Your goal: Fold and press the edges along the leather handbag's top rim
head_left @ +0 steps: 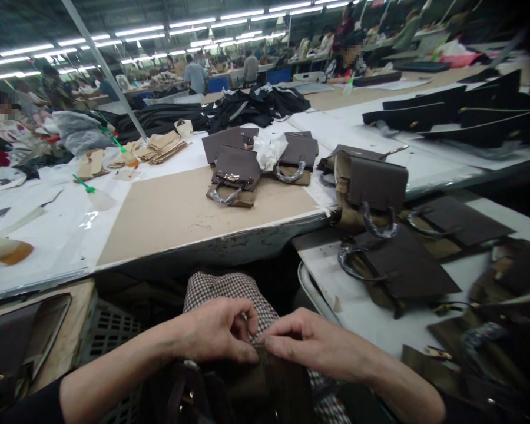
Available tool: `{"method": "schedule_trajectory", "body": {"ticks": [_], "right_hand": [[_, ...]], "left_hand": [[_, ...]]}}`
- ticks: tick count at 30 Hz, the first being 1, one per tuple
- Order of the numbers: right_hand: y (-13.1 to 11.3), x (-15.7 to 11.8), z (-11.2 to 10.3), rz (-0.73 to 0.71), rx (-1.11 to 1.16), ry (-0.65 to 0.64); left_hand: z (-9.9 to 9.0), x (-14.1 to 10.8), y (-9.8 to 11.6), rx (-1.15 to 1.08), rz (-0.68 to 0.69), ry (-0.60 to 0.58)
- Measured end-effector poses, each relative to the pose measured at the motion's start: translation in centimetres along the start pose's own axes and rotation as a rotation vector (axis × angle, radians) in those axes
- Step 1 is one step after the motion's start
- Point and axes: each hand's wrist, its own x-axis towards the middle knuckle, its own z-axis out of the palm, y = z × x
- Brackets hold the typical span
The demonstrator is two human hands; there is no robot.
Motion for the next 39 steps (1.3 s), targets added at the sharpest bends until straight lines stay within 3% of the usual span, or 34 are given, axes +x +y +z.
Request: {"method": "schedule_trajectory", "body": {"ticks": [7,10,14,18,21,25,31,39], "right_hand": [[-0.2,0.3,1.0,0.049,-0.149,0.089],[0.5,0.5,1.6,0.019,-0.215,0.217],[2.1,1.1,1.9,-0.187,-0.327,0.455],[3.7,1.6,1.9,-0.434,-0.523,0.567],[4.5,1.8,1.8,-0.524,-0.663,0.64],[4.7,1.9,1.6,-0.551,-0.7,0.667],[4.0,2.0,1.5,-0.504,-0.526,0.621],[3.9,1.6,1.9,-0.555,-0.719,0.701]], "left_hand": [[-0.8,0.2,-0.9,0.006,0.028,-0.056],[-1.1,0.7,-1.6,-0.017,0.002,-0.051],[-1.2,1.7,-2.7,-0.03,0.004,-0.027],[-1.2,2.3,-3.0,0.019,0.002,0.012],[-1.3,2.5,-2.6,0.065,-0.007,0.041],[-1.4,2.5,-1.6,0.138,-0.015,0.073],[-1.4,2.1,-0.3,0.218,0.014,0.086],[-1.3,2.1,-0.2,0.25,0.025,0.093]]}}
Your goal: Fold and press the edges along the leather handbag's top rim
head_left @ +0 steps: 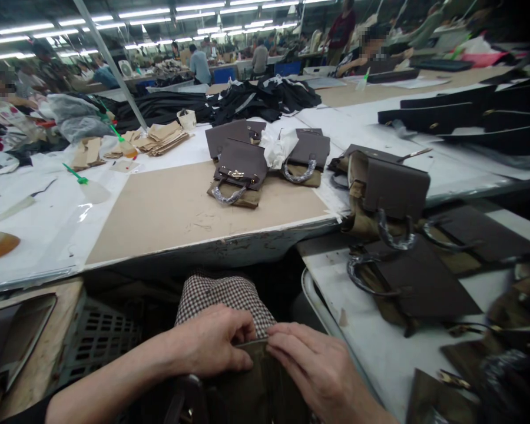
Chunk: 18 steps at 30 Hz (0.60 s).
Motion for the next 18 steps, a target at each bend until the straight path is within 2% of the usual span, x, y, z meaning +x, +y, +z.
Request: {"method": "schedule_trajectory", "body": {"ticks": [7,13,18], "right_hand": [[-0.54,0.28,-0.31,0.155,0.124,-0.141],[-0.15,0.08,-0.48,-0.037,0.099,-0.105],[0.4,-0.08,-0.44,-0.081,0.102,-0.108]], "left_hand": [[0.2,-0.19,-0.3,-0.011,0.012,-0.029],[0.47,0.24,-0.82,-0.054,-0.004,-0.031],[0.27,0.34,-0.92,-0.037,0.008,0.001]]}}
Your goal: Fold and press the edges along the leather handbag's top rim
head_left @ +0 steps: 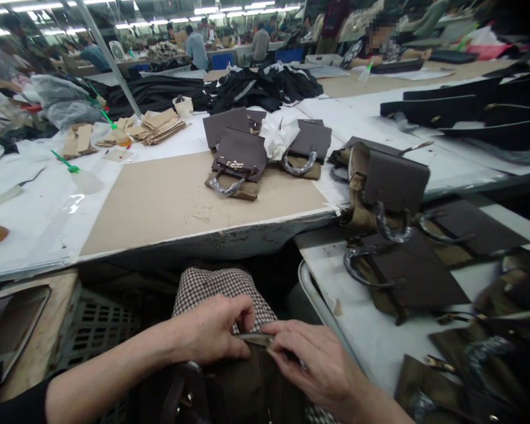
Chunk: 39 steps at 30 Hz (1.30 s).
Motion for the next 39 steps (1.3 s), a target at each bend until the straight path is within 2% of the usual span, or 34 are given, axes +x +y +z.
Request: {"method": "schedule_trajectory", "body": {"ticks": [8,12,16,22,27,33,39], "right_hand": [[0.2,0.1,-0.3,0.065,0.086,-0.046],[0.1,-0.2,-0.3,0.086,0.155,-0.034],[-0.1,-0.3,-0.5,0.175,0.197,-0.047],[-0.2,-0.3,-1.2,0.152,0.105,-0.12],[-0.2,-0.5,-1.2,0.115,0.04,-0.123],[-0.2,-0.1,-0.8,0.117,-0.013,-0.127],[-0.3,0.3,-0.5,0.142,0.029,-0.13]], "left_hand": [[-0.2,0.0,0.3,-0.054,0.059,-0.031],[0.0,0.1,0.6,-0.014,0.164,-0.005],[0.2,0.2,0.8,-0.005,0.24,-0.002],[0.5,0.8,0.6,-0.164,0.228,0.002],[0.7,1.2,0.2,-0.272,0.18,0.008],[0.7,1.3,-0.2,-0.247,0.195,0.015],[0.5,1.1,-0.2,-0.247,0.204,0.02]]}}
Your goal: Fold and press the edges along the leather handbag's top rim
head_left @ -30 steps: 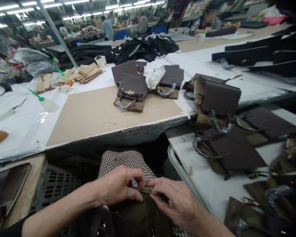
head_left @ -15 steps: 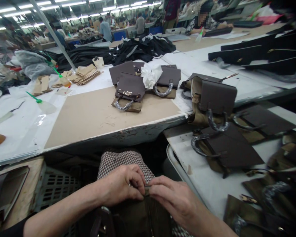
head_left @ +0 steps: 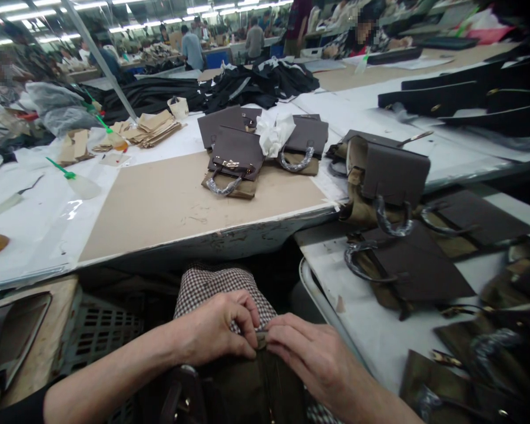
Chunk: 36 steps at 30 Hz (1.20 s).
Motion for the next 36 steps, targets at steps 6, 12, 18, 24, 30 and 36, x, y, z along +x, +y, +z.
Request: {"method": "schedule_trajectory", "body": {"ticks": [6,12,18,24,30,36], "right_hand": [[-0.1,0.3,-0.3,0.035,-0.043,-0.121],[-0.7,0.6,-0.5,0.08,-0.112,-0.241],[-1.7,1.1,-0.8,0.303,0.016,-0.305],[-2.0,1.5,-1.5,0.505,0.226,-0.221],[-1.4,0.9,-0.5,0.502,0.339,-0.082],[-1.2,0.3,2.0,0.53,0.446,0.159]], "left_hand": [[-0.1,-0.2,0.1,-0.021,0.004,-0.006],[-0.2,-0.2,0.0,-0.008,-0.015,-0.036],[0.0,0.1,0.1,0.039,-0.023,-0.058],[-0.2,-0.2,0.5,0.021,-0.088,0.011],[-0.2,-0.7,0.2,0.004,-0.253,0.047],[0.2,-0.3,0.2,0.022,-0.405,0.073]]}}
